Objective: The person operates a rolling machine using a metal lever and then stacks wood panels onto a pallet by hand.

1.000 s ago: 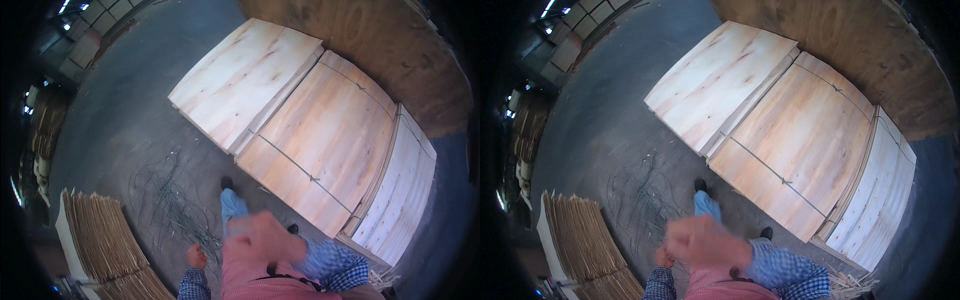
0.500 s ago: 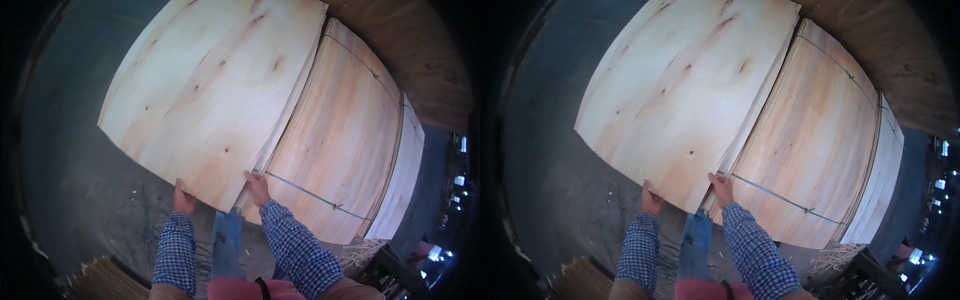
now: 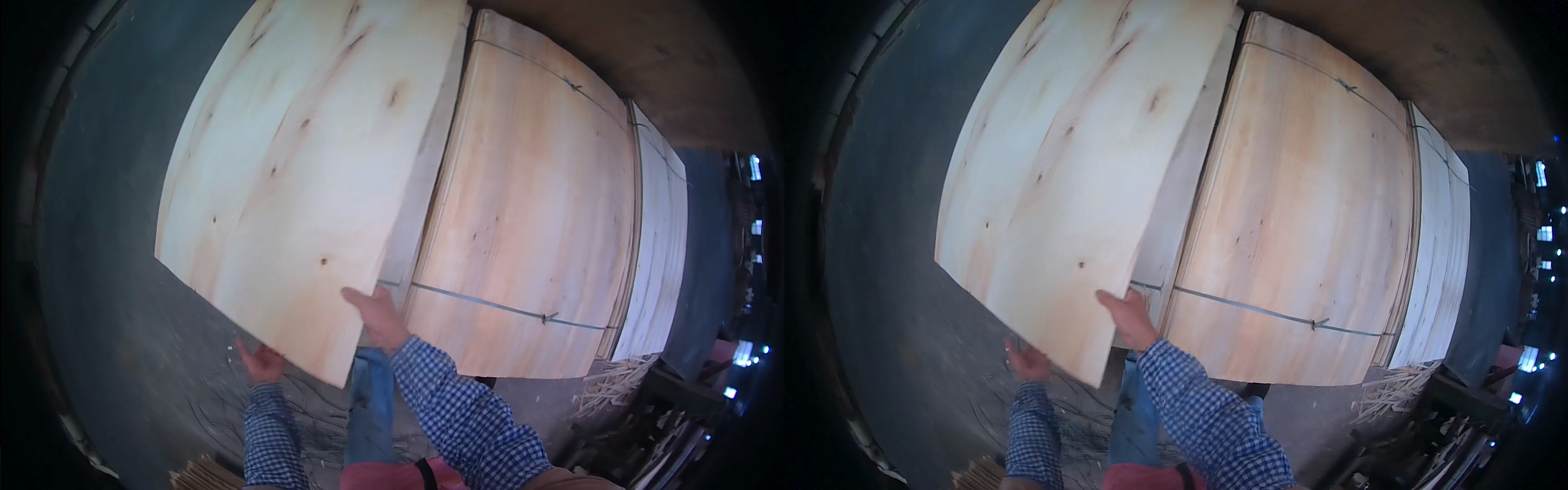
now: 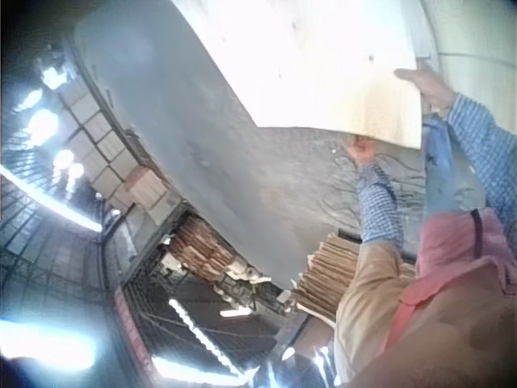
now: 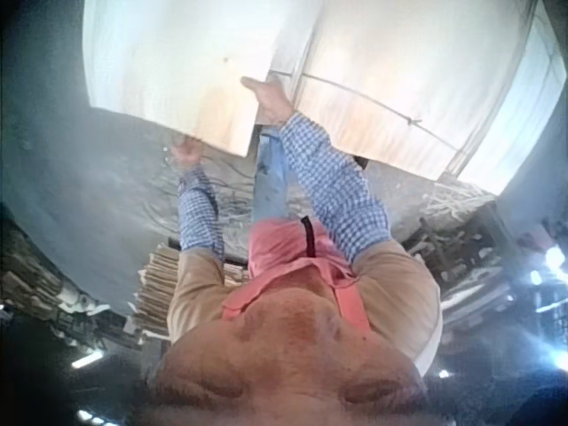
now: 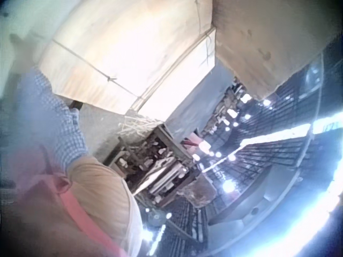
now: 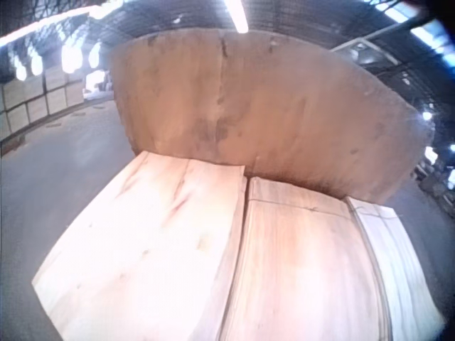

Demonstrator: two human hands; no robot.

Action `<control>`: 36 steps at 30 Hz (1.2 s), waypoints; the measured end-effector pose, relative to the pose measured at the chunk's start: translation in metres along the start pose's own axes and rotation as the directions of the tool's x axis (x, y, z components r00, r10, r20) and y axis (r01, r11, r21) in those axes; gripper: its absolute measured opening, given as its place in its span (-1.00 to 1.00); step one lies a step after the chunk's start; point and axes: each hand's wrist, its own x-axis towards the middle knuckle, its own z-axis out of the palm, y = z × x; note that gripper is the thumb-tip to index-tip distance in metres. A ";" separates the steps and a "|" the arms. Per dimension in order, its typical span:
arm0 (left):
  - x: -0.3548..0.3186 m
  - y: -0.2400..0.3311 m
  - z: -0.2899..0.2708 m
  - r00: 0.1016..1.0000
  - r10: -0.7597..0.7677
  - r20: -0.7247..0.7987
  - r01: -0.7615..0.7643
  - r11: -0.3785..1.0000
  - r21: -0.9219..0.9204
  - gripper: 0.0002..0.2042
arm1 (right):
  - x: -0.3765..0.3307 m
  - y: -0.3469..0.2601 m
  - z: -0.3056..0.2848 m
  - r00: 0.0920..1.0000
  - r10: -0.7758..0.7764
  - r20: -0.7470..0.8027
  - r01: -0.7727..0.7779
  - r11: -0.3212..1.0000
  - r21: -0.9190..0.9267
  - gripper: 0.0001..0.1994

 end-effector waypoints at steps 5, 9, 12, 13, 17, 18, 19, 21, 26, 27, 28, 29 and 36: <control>-0.045 0.053 -0.014 0.941 0.314 0.130 -0.249 0.898 -0.363 0.06 | -0.091 -0.042 -0.008 0.959 0.154 0.238 -0.126 0.984 -0.128 -0.71; -0.105 0.051 -0.038 0.918 0.301 0.260 -0.270 0.951 -0.147 0.03 | -0.201 -0.017 -0.098 0.920 0.291 0.264 -0.202 0.927 -0.316 -0.77; -0.111 0.002 -0.068 0.978 0.206 -0.015 -0.178 0.880 0.441 0.06 | -0.208 -0.002 -0.202 0.974 0.172 0.150 -0.129 0.957 -0.261 -0.56; -0.118 -0.024 -0.069 0.956 0.287 0.054 -0.276 0.828 0.488 0.08 | -0.210 -0.011 -0.219 0.983 0.181 -0.028 -0.179 0.923 -0.341 -0.58; -0.128 -0.068 -0.098 0.977 0.149 -0.154 -0.055 0.868 0.494 0.08 | -0.218 0.017 -0.266 0.951 0.274 -0.145 -0.310 0.839 -0.447 -0.72; -0.127 -0.068 -0.105 0.971 0.151 -0.185 -0.046 0.878 0.477 0.08 | -0.221 0.017 -0.260 0.939 0.296 -0.173 -0.342 0.825 -0.449 -0.72; -0.122 -0.064 -0.109 0.965 0.152 -0.215 -0.037 0.886 0.462 0.07 | -0.224 0.022 -0.245 0.919 0.347 -0.185 -0.393 0.797 -0.459 -0.70; -0.092 -0.048 -0.122 0.967 0.139 -0.212 -0.019 0.874 0.486 0.07 | -0.205 0.048 -0.206 0.940 0.325 -0.105 -0.336 0.828 -0.448 -0.67; 0.034 0.040 -0.103 0.926 0.179 -0.334 -0.005 0.887 0.461 -0.06 | -0.075 0.125 -0.114 0.983 0.148 -0.108 -0.181 0.886 -0.427 -0.62; 0.052 0.051 -0.085 0.903 0.215 -0.372 -0.021 0.886 0.463 -0.11 | -0.044 0.138 -0.112 0.981 0.076 -0.177 -0.142 0.906 -0.399 -0.61; 0.071 0.070 -0.067 0.879 0.249 -0.406 -0.038 0.887 0.461 -0.15 | -0.012 0.146 -0.109 0.969 0.001 -0.246 -0.097 0.921 -0.378 -0.60; 0.091 0.100 -0.058 0.902 0.270 -0.338 -0.102 0.892 0.441 -0.20 | 0.015 0.143 -0.094 0.965 -0.009 -0.264 -0.063 0.962 -0.264 -0.60; 0.193 0.216 -0.034 0.969 0.244 0.029 -0.238 0.905 0.353 -0.43 | 0.046 0.124 -0.054 0.966 0.125 -0.228 -0.076 0.974 0.214 -0.56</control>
